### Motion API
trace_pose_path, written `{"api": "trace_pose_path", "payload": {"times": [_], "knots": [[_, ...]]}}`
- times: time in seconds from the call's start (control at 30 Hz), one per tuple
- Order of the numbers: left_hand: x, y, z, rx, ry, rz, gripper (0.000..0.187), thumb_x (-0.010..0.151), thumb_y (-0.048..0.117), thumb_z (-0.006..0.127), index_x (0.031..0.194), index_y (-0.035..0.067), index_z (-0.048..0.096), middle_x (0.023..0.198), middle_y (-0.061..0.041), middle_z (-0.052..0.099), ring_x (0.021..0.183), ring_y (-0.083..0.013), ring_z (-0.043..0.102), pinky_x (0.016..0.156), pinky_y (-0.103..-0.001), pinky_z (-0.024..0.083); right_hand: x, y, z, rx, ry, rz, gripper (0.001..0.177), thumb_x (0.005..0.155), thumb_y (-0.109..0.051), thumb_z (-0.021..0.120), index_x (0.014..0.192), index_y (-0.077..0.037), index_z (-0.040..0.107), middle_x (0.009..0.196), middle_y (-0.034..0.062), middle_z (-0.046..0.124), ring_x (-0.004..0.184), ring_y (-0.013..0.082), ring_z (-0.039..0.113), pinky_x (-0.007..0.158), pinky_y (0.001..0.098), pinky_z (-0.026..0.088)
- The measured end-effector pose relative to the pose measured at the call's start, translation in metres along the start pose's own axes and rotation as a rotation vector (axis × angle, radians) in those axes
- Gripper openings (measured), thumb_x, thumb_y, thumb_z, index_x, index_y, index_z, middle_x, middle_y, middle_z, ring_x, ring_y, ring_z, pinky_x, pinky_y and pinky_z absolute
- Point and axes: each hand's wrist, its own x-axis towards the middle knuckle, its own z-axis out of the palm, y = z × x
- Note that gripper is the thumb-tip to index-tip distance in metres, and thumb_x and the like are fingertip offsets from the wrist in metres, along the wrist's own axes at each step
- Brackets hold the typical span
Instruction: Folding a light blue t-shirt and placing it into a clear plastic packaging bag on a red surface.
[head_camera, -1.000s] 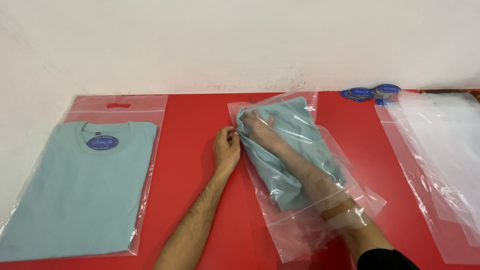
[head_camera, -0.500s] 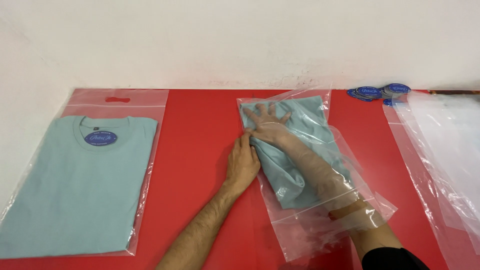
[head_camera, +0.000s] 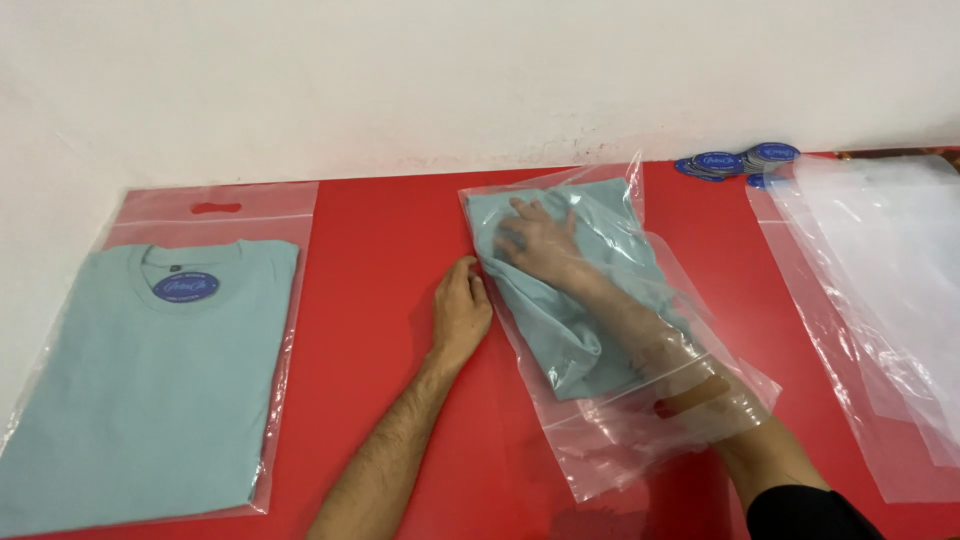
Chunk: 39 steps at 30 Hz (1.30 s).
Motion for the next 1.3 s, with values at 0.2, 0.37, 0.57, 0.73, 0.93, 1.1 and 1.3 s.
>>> {"api": "trace_pose_path", "payload": {"times": [0.2, 0.37, 0.57, 0.73, 0.93, 1.1, 1.3], "knots": [[-0.001, 0.004, -0.001, 0.023, -0.014, -0.005, 0.032, 0.101, 0.011, 0.047, 0.131, 0.005, 0.057, 0.109, -0.02, 0.066, 0.109, -0.0383, 0.069, 0.088, -0.05, 0.058, -0.059, 0.041, -0.013, 0.121, 0.013, -0.081, 0.021, 0.093, -0.035, 0.064, 0.097, -0.019, 0.078, 0.098, 0.0107, 0.075, 0.101, 0.0391, 0.071, 0.089, 0.0606, 0.053], [-0.006, 0.019, -0.009, 0.005, -0.044, -0.003, 0.031, 0.102, 0.009, 0.046, 0.13, 0.002, 0.057, 0.111, -0.024, 0.065, 0.11, -0.0418, 0.068, 0.089, -0.053, 0.057, -0.102, 0.044, -0.052, 0.357, -0.276, 0.217, 0.053, 0.097, -0.061, 0.053, 0.115, -0.018, 0.079, 0.119, 0.014, 0.076, 0.123, 0.0405, 0.065, 0.103, 0.0577, 0.049], [-0.005, 0.016, -0.007, 0.022, -0.051, -0.013, 0.031, 0.102, 0.013, 0.048, 0.131, 0.004, 0.056, 0.115, -0.023, 0.064, 0.113, -0.0406, 0.067, 0.091, -0.052, 0.057, -0.134, 0.011, -0.103, 0.455, -0.407, 0.159, 0.059, 0.086, -0.051, 0.079, 0.13, -0.013, 0.068, 0.145, 0.0191, 0.058, 0.135, 0.046, 0.052, 0.105, 0.0616, 0.048], [-0.006, 0.027, -0.014, 0.0, -0.066, -0.02, 0.033, 0.104, 0.014, 0.047, 0.133, 0.002, 0.055, 0.118, -0.026, 0.064, 0.116, -0.0412, 0.066, 0.093, -0.052, 0.057, -0.154, -0.006, -0.119, 0.497, -0.45, 0.149, 0.082, 0.079, -0.032, 0.087, 0.149, -0.009, 0.05, 0.153, 0.0264, 0.049, 0.144, 0.0487, 0.039, 0.115, 0.064, 0.035], [-0.007, 0.024, -0.014, -0.034, -0.05, -0.027, 0.033, 0.105, 0.017, 0.046, 0.133, 0.001, 0.054, 0.117, -0.026, 0.064, 0.115, -0.0413, 0.066, 0.092, -0.053, 0.058, -0.185, 0.016, -0.09, 0.788, -0.545, -0.009, 0.093, 0.074, -0.016, 0.091, 0.154, -0.012, 0.043, 0.16, 0.0145, 0.045, 0.153, 0.0356, 0.025, 0.117, 0.0662, 0.02], [0.001, 0.007, -0.005, -0.065, -0.006, -0.054, 0.035, 0.106, 0.025, 0.048, 0.134, 0.004, 0.054, 0.111, -0.024, 0.07, 0.106, -0.0402, 0.07, 0.084, -0.051, 0.059, -0.225, 0.004, -0.041, 0.442, -0.2, -0.276, 0.119, 0.059, -0.032, 0.104, 0.157, -0.014, 0.039, 0.15, 0.0179, 0.053, 0.14, 0.0434, 0.045, 0.118, 0.0672, 0.02], [-0.001, 0.013, -0.015, -0.151, -0.012, -0.143, 0.038, 0.103, 0.026, 0.051, 0.136, 0.008, 0.053, 0.113, -0.023, 0.071, 0.103, -0.0364, 0.072, 0.082, -0.047, 0.059, -0.234, -0.018, 0.005, -0.065, -0.174, -0.261, 0.092, 0.074, -0.036, 0.085, 0.153, -0.018, 0.041, 0.153, 0.0054, 0.049, 0.142, 0.033, 0.044, 0.104, 0.0849, 0.017]]}}
